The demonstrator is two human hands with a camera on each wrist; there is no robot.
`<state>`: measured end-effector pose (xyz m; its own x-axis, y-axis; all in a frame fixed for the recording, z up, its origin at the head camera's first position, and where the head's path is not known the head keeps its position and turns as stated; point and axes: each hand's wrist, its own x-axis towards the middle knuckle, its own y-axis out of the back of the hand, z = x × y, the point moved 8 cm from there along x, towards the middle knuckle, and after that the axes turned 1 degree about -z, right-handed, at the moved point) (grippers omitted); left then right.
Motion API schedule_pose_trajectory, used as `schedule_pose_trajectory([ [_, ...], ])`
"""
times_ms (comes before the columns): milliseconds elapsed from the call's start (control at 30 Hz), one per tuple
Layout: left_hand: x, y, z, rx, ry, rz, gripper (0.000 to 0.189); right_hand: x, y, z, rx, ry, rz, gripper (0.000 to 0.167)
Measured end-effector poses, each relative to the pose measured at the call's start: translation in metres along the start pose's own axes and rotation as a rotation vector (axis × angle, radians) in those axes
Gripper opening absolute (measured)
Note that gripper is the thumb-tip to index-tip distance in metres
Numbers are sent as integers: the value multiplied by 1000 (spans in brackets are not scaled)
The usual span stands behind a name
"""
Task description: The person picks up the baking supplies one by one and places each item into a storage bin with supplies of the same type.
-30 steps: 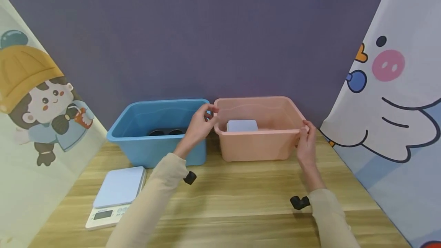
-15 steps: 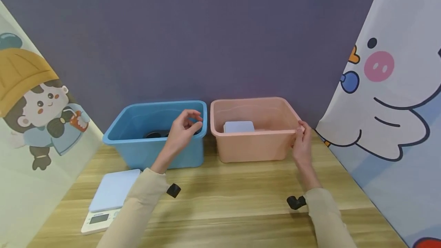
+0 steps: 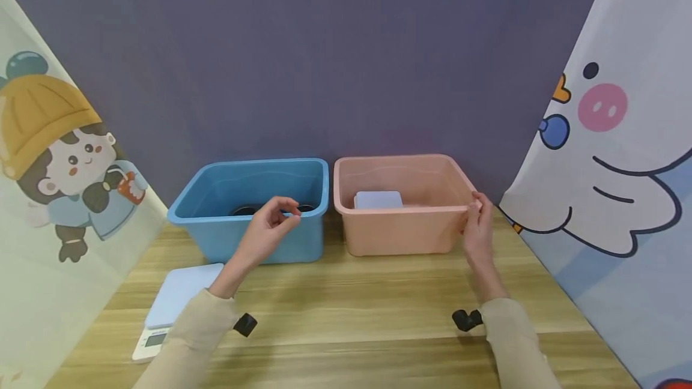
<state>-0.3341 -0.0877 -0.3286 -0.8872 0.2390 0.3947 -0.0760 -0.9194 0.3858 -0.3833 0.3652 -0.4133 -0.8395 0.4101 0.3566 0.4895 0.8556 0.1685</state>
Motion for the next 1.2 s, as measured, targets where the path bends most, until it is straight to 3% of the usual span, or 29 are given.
schedule_pose_trajectory([
  [233, -23, 19, -20, 21, 39, 3, 30, -12, -3, -27, -5, 65, -7, 44],
  [467, -41, 36, -30, 27, 92, 26, 30, -12, -1, -34, -24, 98, -1, 45],
  [667, -55, 56, -41, 68, 129, 23, 36, -14, -3, -29, -11, 66, -11, 44],
  [900, -66, 79, -68, 146, 210, 23, 32, 5, 0, 9, 5, 69, 19, 43],
  [1200, -88, 108, -104, 269, 272, 23, 33, 1, 0, 4, -52, 64, 3, 45],
])
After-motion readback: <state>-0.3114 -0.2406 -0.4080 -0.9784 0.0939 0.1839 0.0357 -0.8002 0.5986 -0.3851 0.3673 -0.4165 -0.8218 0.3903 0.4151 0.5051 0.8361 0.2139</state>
